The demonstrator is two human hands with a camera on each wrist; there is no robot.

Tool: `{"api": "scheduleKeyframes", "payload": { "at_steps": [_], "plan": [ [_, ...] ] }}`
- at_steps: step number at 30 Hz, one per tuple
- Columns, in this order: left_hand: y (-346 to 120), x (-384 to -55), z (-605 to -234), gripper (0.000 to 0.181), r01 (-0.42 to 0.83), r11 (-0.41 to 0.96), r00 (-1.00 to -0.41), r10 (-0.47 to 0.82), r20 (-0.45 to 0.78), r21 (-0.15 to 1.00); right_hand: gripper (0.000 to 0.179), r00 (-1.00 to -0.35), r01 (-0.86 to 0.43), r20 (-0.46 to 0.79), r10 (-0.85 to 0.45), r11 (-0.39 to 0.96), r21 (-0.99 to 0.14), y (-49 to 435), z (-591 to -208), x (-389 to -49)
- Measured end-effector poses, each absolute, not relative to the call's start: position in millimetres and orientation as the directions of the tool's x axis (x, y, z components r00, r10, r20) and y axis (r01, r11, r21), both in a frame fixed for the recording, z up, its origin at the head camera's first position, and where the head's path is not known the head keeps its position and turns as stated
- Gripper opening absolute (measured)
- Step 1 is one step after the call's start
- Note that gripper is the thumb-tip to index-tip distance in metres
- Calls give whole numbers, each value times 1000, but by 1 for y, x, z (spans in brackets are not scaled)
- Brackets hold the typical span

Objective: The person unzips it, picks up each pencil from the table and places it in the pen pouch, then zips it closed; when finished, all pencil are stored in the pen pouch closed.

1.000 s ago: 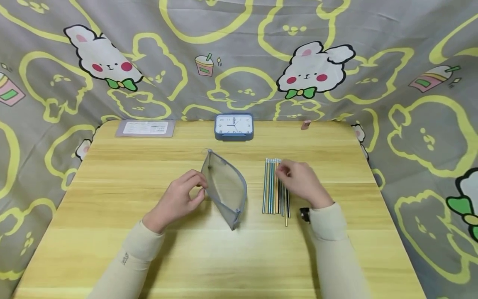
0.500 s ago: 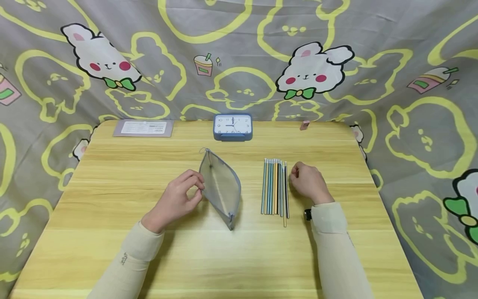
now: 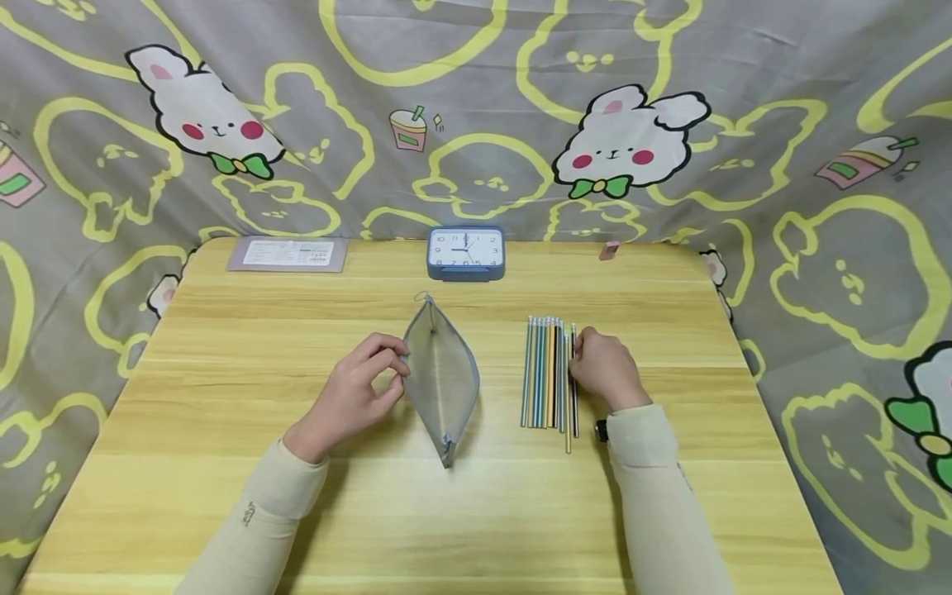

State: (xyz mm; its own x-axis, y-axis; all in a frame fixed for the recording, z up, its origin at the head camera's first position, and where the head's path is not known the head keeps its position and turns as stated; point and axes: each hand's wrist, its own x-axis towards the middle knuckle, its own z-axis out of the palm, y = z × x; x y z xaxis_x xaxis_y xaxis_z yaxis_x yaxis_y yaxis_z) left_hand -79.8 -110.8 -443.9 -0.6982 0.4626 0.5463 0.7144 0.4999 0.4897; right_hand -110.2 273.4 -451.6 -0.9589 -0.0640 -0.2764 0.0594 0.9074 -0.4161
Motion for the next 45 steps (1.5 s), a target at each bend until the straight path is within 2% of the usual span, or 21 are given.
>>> {"api": "scheduleKeyframes", "payload": {
  "at_steps": [6,13,18,23,31,45],
  "plan": [
    [-110,-80,-444,17,719,493,-694,470,546,489,29,-950,116,-314,-8,919,-376,274,-451,-112],
    [-110,-80,-443,17,716,501,-698,478,534,487,27,-966,135,-260,-2,851,-508,268,-425,-105],
    [-111,-81,-441,17,709,506,-704,477,526,491,26,-969,93,-235,-71,780,-618,239,-388,-98],
    [-111,-81,-440,17,712,506,-701,480,527,487,23,-955,-17,-209,-210,741,-672,196,-360,-92],
    [-110,-81,-440,18,712,500,-702,492,515,493,9,-907,-184,-182,-380,746,-640,135,-350,-95],
    [-110,-77,-437,17,703,504,-711,505,490,501,5,-907,-177,-203,-370,770,-613,106,-363,-108]
  ]
}}
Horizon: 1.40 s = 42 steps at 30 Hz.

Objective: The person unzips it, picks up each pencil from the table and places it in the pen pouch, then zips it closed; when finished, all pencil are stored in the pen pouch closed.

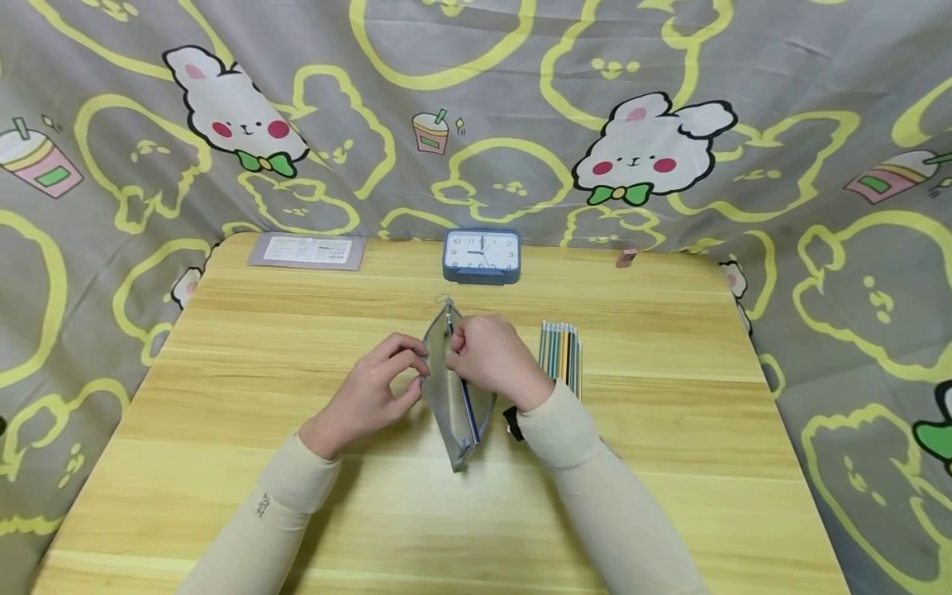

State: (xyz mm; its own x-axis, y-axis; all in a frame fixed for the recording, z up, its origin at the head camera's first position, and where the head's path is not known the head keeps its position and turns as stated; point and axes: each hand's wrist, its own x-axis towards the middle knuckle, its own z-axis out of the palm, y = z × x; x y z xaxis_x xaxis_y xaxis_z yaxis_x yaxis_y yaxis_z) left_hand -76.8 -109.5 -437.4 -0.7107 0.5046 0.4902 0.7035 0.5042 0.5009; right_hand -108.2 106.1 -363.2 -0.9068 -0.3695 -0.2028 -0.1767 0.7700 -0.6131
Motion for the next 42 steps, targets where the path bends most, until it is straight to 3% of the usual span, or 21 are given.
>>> {"api": "scheduleKeyframes", "payload": {
  "at_steps": [17,25,34,42],
  "plan": [
    [-109,-76,-439,17,708,491,-706,493,508,507,5,-923,-131,-213,-321,782,-610,110,-367,-106],
    [-110,-76,-440,17,718,487,-696,487,527,498,14,-944,-68,-209,-256,769,-636,168,-368,-108],
    [-110,-76,-437,17,718,491,-696,487,528,494,18,-959,-13,-217,-184,790,-613,257,-403,-108],
    [-107,-74,-436,16,724,483,-690,485,538,492,19,-963,18,-233,-136,829,-560,285,-436,-112]
  ]
}}
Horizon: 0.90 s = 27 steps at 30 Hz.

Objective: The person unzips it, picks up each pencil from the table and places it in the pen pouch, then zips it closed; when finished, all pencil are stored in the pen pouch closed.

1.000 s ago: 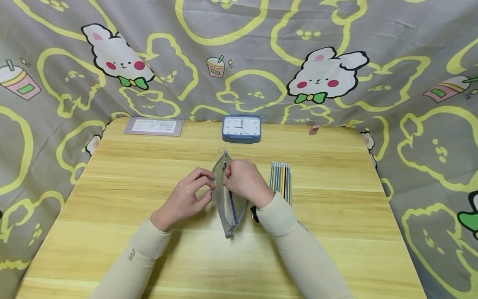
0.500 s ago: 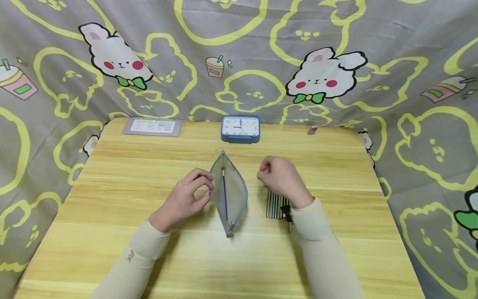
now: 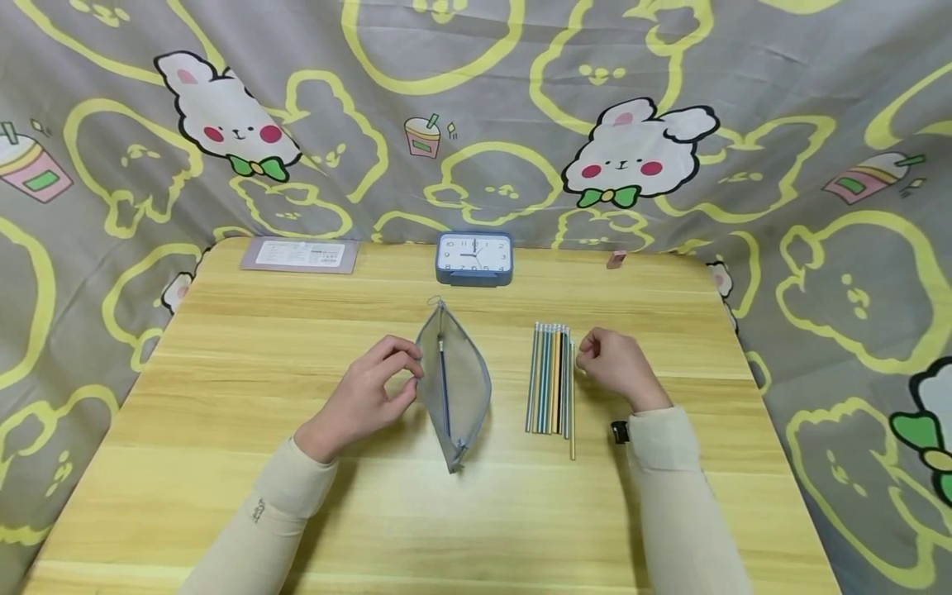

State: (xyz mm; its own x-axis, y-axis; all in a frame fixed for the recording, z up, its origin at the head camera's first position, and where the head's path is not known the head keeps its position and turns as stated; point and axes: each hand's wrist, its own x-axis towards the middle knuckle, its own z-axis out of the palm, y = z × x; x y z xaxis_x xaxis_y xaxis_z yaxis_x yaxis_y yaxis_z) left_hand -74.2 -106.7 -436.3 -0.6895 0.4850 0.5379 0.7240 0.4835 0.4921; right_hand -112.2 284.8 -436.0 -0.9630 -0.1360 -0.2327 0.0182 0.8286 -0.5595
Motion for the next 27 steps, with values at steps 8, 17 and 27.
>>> {"api": "scheduleKeyframes", "payload": {
  "at_steps": [8,17,27],
  "plan": [
    [-108,-74,-437,16,713,492,-701,483,524,499,19,-948,30,-286,-141,855,-517,282,-452,-112],
    [-108,-74,-438,17,722,489,-691,487,534,489,18,-938,26,-313,-147,872,-488,270,-449,-107],
    [-108,-74,-440,17,712,493,-702,487,520,499,18,-932,72,-353,-78,917,-393,267,-445,-100]
  ]
}}
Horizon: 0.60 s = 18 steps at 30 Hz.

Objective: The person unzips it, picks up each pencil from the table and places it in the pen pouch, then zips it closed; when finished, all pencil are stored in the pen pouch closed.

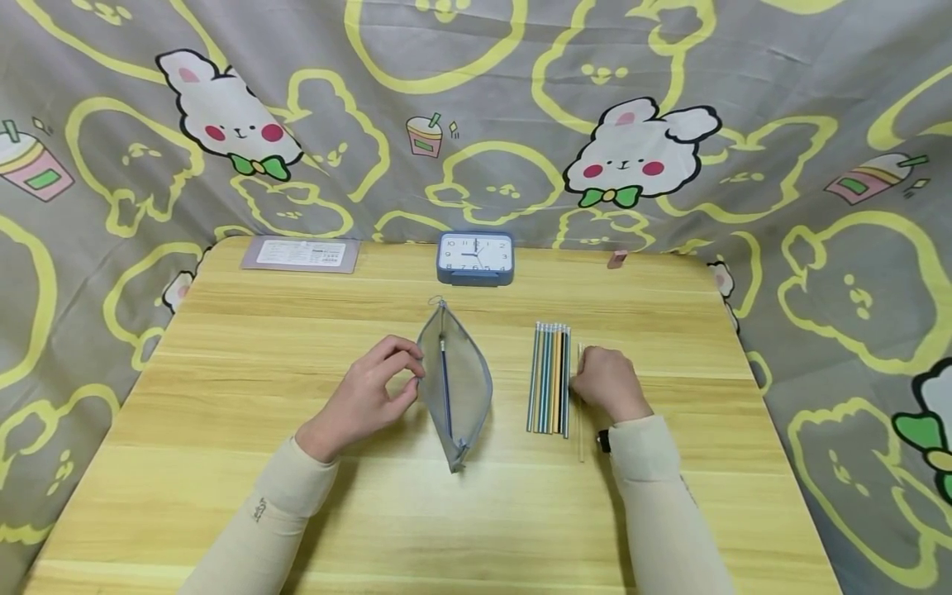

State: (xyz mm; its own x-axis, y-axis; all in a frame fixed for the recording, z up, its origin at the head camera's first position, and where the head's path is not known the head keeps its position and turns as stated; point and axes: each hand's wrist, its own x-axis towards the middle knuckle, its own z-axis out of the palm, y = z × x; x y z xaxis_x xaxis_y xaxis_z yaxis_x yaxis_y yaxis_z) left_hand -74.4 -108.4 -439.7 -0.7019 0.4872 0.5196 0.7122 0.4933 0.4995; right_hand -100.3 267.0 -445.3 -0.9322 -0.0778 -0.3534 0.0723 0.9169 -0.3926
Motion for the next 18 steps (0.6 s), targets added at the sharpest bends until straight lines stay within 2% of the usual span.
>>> {"api": "scheduleKeyframes", "payload": {
  "at_steps": [11,18],
  "plan": [
    [-109,-75,-438,17,725,484,-689,487,537,490,15,-959,93,-276,-55,864,-495,265,-410,-100],
    [-107,-74,-439,17,724,489,-689,486,537,487,14,-960,78,-262,-101,800,-595,232,-389,-93]
  ]
}}
